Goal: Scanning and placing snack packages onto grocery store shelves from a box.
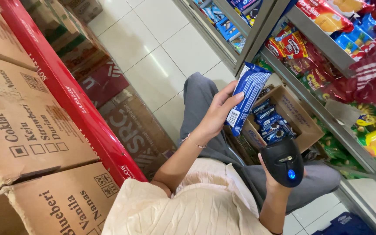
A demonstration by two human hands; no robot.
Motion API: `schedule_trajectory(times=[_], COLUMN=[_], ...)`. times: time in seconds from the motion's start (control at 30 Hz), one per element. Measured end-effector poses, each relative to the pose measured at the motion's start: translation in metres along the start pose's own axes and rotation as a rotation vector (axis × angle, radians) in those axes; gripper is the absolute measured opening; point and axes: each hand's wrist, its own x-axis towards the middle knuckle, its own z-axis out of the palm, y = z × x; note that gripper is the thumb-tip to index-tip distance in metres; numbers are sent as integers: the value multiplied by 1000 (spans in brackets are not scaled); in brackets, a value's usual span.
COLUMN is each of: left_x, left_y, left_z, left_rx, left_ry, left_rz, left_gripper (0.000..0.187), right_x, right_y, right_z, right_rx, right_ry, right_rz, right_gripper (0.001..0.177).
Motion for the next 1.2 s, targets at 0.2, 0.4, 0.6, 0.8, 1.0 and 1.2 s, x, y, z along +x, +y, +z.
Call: schedule_trajectory(times=[0.2,0.4,0.6,0.8,1.0,1.2], left_x=[1,7,7,6,8,8], left_y=[-3,-8,-8,5,-12,21], left_z=[-3,-6,-5,11,-1,13], left_rx=[59,-86,-156,-292,-77,-198], left_ry=[-8,-77,-67,-159,-194,-242], left_rz=[-19,-15,-60,-65,-52,-206], left_gripper=[41,47,54,57,70,70], right_x=[3,5,7,7,7,-4], right_y=[-1,4,-5,-5,-11,-4], right_z=[5,6,2,-2,-7,-24], right_rx=[30,-63,26,-7,-74,1], right_ry=[-21,-36,-16,14,29,80], right_rz=[36,23,69,86,36,95], right_gripper=[52,55,55,57,57,44])
